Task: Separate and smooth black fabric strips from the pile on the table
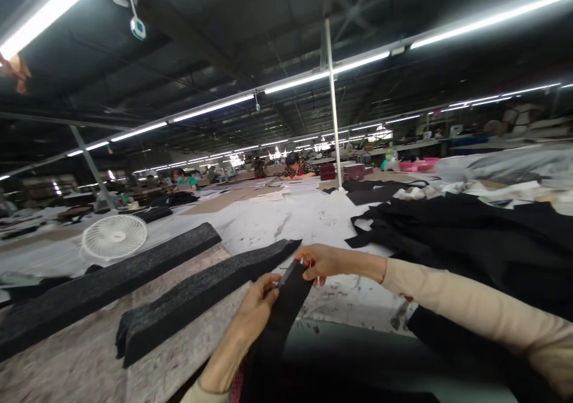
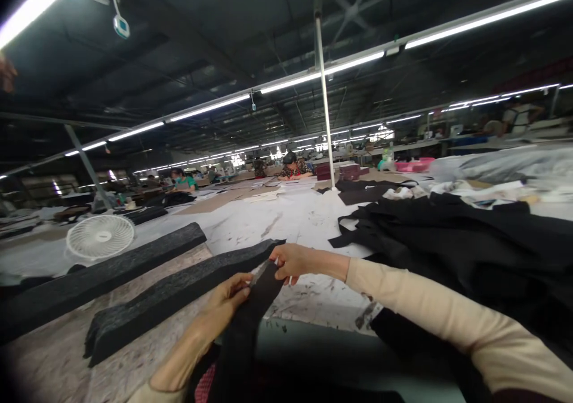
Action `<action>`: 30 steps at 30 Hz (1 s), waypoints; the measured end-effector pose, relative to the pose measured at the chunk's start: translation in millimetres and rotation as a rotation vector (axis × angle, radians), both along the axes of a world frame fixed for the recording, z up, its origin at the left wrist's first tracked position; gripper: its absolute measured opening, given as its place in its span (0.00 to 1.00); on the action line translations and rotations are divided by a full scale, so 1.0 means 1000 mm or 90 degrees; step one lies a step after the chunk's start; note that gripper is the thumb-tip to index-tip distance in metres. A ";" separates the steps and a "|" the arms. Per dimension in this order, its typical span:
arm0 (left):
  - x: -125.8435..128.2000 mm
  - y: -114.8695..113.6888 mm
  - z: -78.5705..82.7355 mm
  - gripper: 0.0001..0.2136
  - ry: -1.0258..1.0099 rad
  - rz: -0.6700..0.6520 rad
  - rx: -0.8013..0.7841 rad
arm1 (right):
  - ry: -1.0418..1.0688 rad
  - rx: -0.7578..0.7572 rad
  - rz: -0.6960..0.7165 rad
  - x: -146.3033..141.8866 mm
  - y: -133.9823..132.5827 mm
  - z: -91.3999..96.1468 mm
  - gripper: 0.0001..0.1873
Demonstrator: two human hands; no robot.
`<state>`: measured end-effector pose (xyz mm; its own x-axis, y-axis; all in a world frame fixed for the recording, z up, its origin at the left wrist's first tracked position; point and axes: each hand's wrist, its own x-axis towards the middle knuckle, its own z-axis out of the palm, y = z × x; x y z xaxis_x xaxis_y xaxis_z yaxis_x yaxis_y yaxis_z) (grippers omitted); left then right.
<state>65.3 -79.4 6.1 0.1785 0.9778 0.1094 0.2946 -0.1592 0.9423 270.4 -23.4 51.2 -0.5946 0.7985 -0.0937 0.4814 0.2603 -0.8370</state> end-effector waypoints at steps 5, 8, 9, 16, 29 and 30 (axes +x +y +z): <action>0.049 0.027 -0.003 0.15 0.226 0.053 0.100 | -0.042 -0.056 -0.021 0.039 0.030 -0.021 0.19; 0.073 0.043 -0.001 0.10 0.369 0.090 0.137 | -0.093 -0.009 -0.042 0.057 0.042 -0.028 0.19; 0.080 0.048 -0.003 0.10 0.392 0.087 0.142 | -0.113 0.018 -0.048 0.063 0.047 -0.030 0.19; 0.104 0.067 -0.015 0.13 0.548 0.037 0.192 | -0.152 0.195 -0.041 0.097 0.078 -0.045 0.18; 0.104 0.066 -0.012 0.15 0.621 0.016 0.206 | -0.281 0.494 0.104 0.084 0.071 -0.042 0.14; 0.105 0.066 -0.012 0.15 0.621 0.016 0.205 | -0.290 0.500 0.105 0.084 0.070 -0.042 0.13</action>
<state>169.8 -13.2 -5.8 0.3098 0.9325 0.1856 0.9162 -0.3450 0.2041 354.1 46.9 8.9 -0.7448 0.6408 0.1859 0.6278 0.7674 -0.1300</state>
